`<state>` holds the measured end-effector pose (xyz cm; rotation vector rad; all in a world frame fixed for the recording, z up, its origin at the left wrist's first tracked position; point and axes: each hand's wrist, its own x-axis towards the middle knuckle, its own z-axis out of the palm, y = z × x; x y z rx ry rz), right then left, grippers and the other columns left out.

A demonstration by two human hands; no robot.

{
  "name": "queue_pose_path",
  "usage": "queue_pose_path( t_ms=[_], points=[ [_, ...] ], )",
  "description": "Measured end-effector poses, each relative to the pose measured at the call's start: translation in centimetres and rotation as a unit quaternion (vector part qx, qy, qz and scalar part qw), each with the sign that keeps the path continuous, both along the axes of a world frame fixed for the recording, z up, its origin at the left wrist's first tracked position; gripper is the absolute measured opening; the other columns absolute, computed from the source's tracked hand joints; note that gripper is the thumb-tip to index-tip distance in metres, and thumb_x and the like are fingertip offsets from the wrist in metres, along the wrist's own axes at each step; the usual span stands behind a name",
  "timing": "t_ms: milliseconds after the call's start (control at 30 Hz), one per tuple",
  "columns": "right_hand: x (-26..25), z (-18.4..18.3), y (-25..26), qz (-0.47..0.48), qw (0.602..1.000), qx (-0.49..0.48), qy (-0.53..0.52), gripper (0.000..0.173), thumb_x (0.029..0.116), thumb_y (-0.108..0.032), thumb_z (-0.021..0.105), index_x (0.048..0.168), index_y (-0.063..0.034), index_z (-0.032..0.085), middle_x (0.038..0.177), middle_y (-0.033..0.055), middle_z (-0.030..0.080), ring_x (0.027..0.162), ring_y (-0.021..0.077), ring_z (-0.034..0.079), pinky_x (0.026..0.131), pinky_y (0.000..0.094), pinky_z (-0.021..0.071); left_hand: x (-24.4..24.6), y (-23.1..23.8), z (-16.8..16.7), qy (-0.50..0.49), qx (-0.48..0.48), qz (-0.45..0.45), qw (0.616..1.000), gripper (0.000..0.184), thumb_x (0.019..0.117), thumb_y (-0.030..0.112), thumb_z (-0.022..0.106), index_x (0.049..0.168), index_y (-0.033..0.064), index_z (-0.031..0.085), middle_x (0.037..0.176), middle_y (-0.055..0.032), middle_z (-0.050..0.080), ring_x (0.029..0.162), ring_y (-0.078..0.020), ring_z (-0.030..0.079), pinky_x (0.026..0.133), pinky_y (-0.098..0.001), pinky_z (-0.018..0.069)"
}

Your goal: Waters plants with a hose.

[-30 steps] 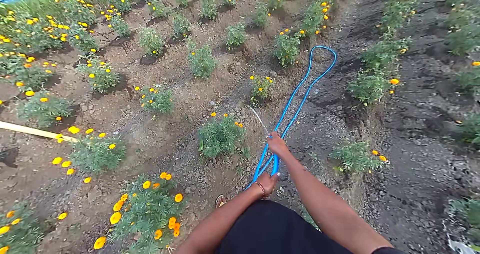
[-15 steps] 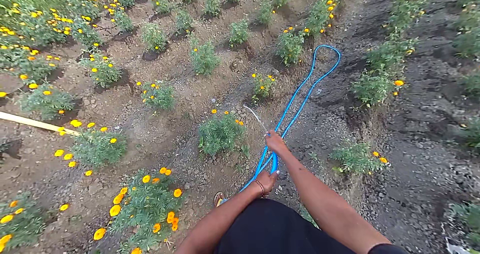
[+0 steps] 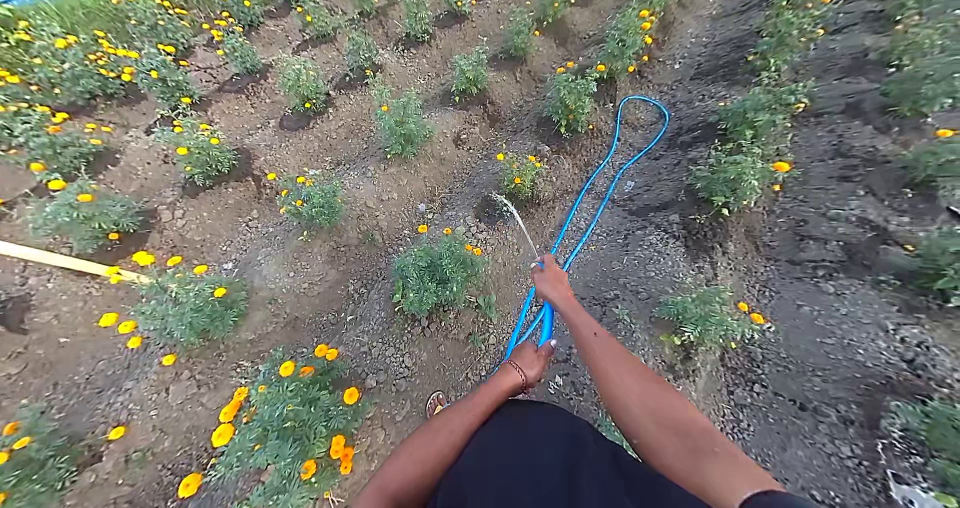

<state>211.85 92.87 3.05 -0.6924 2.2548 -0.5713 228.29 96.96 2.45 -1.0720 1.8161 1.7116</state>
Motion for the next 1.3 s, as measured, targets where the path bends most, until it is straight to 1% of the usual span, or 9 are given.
queue_pose_path(
  t_ms=[67,233,367,500,700,900,1033,1200,1300],
  points=[
    [-0.1,0.3,0.0,-0.007,1.000,-0.002,0.000,0.039,0.1114,-0.023,0.038,0.145,-0.0071,0.047,0.124,0.0224,0.066,0.113,0.0360,0.066,0.096,0.0521,0.0516,-0.1,0.0,0.1,0.001,0.003,0.004,1.000,0.063,0.1107,0.055,0.026,0.099,0.0018,0.058,0.074,-0.0055,0.049,0.057,-0.0178,0.049,0.058,-0.0358,0.0463],
    [-0.3,0.7,0.2,-0.027,1.000,-0.003,0.011,0.038,0.1115,-0.024,0.038,0.145,-0.0082,0.047,0.123,0.0222,0.067,0.113,0.0364,0.067,0.096,0.0522,0.0520,-0.4,0.0,0.2,0.005,0.015,0.016,1.000,0.060,0.1106,0.055,0.027,0.095,0.0044,0.056,0.070,-0.0030,0.047,0.052,-0.0153,0.046,0.053,-0.0324,0.0440],
    [-0.6,0.8,0.5,-0.032,0.999,-0.011,0.017,0.038,0.1116,-0.024,0.038,0.145,-0.0079,0.047,0.123,0.0223,0.066,0.113,0.0360,0.067,0.096,0.0520,0.0516,-0.6,0.1,0.6,0.004,0.007,0.004,1.000,0.062,0.1105,0.055,0.027,0.095,0.0035,0.057,0.070,-0.0037,0.047,0.052,-0.0162,0.047,0.054,-0.0336,0.0450],
    [-0.7,0.8,0.8,-0.035,0.999,-0.012,0.022,0.038,0.1117,-0.024,0.038,0.145,-0.0076,0.047,0.122,0.0222,0.066,0.112,0.0358,0.067,0.096,0.0518,0.0521,-0.7,0.2,0.6,0.003,-0.004,-0.009,1.000,0.063,0.1105,0.055,0.027,0.101,0.0011,0.058,0.077,-0.0071,0.050,0.060,-0.0191,0.049,0.061,-0.0373,0.0467],
    [-0.9,0.7,1.2,-0.038,0.999,-0.007,0.029,0.038,0.1116,-0.023,0.038,0.145,-0.0077,0.047,0.122,0.0221,0.067,0.112,0.0363,0.067,0.095,0.0519,0.0522,-0.9,0.5,0.3,0.007,-0.003,-0.014,1.000,0.063,0.1105,0.055,0.027,0.100,0.0017,0.058,0.076,-0.0066,0.050,0.058,-0.0187,0.050,0.059,-0.0367,0.0472],
    [-1.0,0.8,1.6,-0.039,0.999,-0.005,0.034,0.037,0.1114,-0.021,0.039,0.144,-0.0064,0.048,0.125,0.0236,0.066,0.117,0.0374,0.065,0.099,0.0532,0.0505,-1.0,0.8,0.3,0.013,0.010,-0.009,1.000,0.062,0.1105,0.055,0.027,0.098,0.0024,0.058,0.074,-0.0050,0.049,0.056,-0.0175,0.048,0.057,-0.0353,0.0459],
    [-1.1,0.6,1.9,-0.038,0.999,0.001,0.032,0.037,0.1114,-0.022,0.038,0.144,-0.0073,0.047,0.123,0.0226,0.066,0.110,0.0357,0.067,0.092,0.0513,0.0532,-1.0,1.0,0.5,0.014,0.009,-0.009,1.000,0.062,0.1103,0.056,0.027,0.099,0.0025,0.058,0.073,-0.0048,0.049,0.056,-0.0173,0.048,0.057,-0.0351,0.0455],
    [-1.2,0.9,1.9,-0.037,0.999,0.001,0.033,0.037,0.1115,-0.022,0.038,0.145,-0.0076,0.047,0.124,0.0231,0.066,0.113,0.0363,0.067,0.095,0.0518,0.0519,-1.3,1.0,0.4,0.010,0.008,-0.017,1.000,0.063,0.1104,0.056,0.026,0.099,0.0024,0.058,0.072,-0.0049,0.049,0.055,-0.0173,0.048,0.057,-0.0350,0.0461],
    [-1.3,0.8,2.0,-0.041,0.999,-0.005,0.033,0.037,0.1113,-0.022,0.039,0.144,-0.0076,0.048,0.123,0.0231,0.066,0.113,0.0365,0.067,0.095,0.0524,0.0519,-1.3,1.0,0.3,0.010,0.008,-0.017,1.000,0.063,0.1103,0.056,0.026,0.098,0.0029,0.058,0.072,-0.0045,0.049,0.055,-0.0171,0.048,0.057,-0.0348,0.0458]
  ],
)
